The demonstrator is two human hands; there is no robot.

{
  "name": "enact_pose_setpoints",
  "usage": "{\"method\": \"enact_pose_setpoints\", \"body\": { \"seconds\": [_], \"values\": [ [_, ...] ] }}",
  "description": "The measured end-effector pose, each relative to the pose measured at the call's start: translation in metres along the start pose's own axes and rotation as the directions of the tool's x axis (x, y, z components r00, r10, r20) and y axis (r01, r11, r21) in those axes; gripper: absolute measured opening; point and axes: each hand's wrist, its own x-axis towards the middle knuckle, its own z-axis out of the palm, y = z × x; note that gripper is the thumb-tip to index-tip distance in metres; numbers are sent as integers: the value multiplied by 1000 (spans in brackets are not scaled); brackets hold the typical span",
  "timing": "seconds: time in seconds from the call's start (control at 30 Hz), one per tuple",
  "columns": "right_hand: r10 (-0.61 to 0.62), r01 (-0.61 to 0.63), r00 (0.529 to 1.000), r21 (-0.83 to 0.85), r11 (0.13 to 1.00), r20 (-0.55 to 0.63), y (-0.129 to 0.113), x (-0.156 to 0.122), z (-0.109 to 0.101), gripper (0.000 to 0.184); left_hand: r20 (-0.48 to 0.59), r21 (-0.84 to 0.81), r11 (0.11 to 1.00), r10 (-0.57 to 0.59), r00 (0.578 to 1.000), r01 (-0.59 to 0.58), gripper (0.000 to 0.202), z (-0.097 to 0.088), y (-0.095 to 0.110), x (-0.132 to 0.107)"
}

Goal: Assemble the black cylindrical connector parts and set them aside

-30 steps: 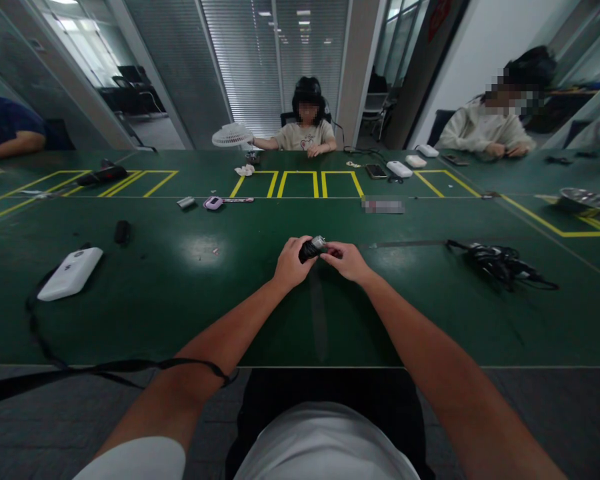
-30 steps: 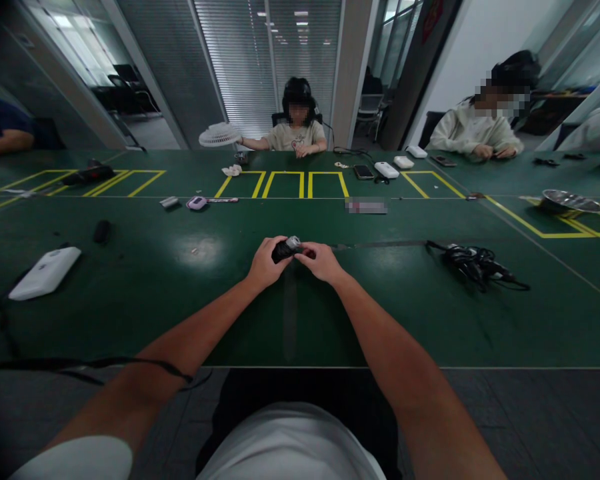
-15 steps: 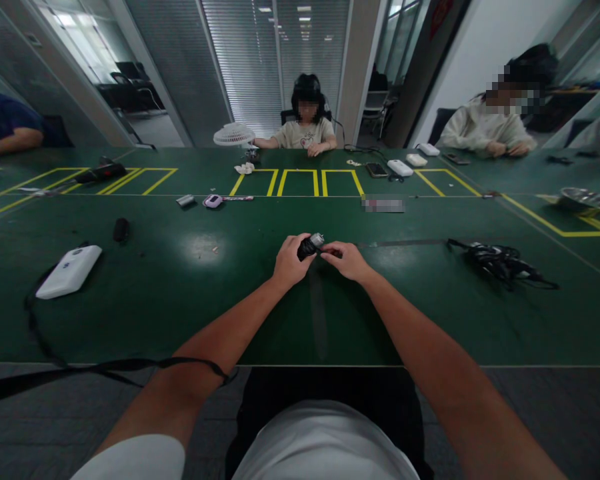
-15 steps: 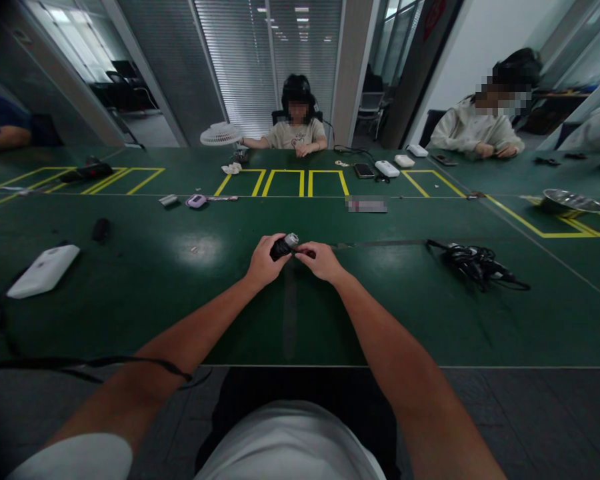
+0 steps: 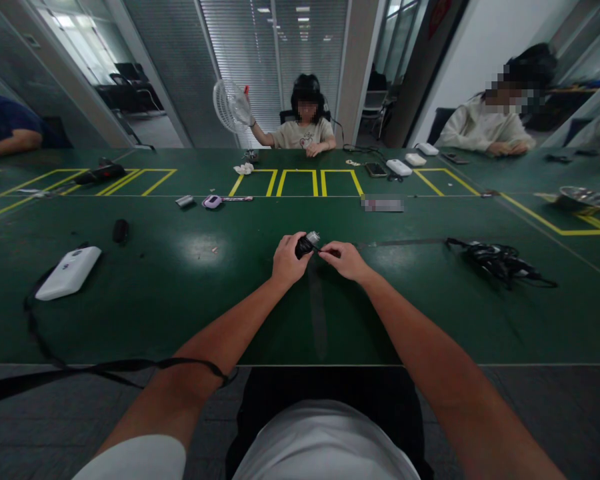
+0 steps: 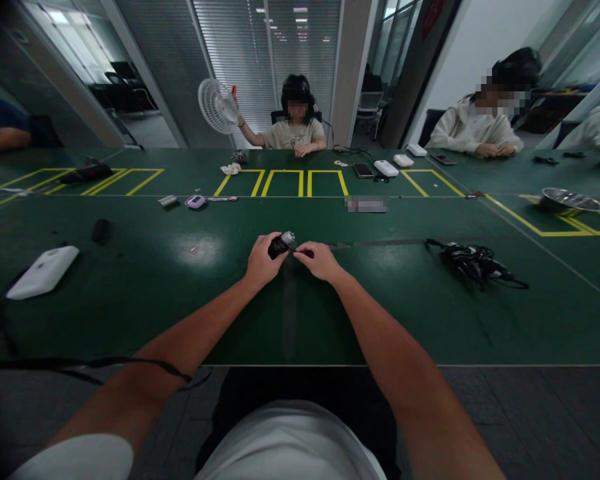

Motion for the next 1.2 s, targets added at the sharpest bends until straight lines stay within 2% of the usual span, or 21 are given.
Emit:
{"method": "enact_pose_setpoints", "body": {
  "seconds": [0.33, 0.53, 0.8, 1.2],
  "values": [
    [7, -7, 1000, -7, 1000, 0, -1, 0, 1, 21, -7, 15, 1000, -15, 1000, 15, 47, 1, 1, 0],
    [10, -10, 1000, -4, 1000, 4, -1, 0, 0, 22, -29, -31, 998, -63, 998, 62, 58, 3, -2, 1],
    [10, -10, 1000, -22, 1000, -5, 2, 0, 0, 23, -10, -91, 993, -71, 997, 70, 44, 0, 0, 1],
    [4, -5, 1000, -29, 1000, -1, 0, 0, -2, 23, 11, -146, 986, -79, 997, 80, 37, -2, 4, 2]
  ]
}}
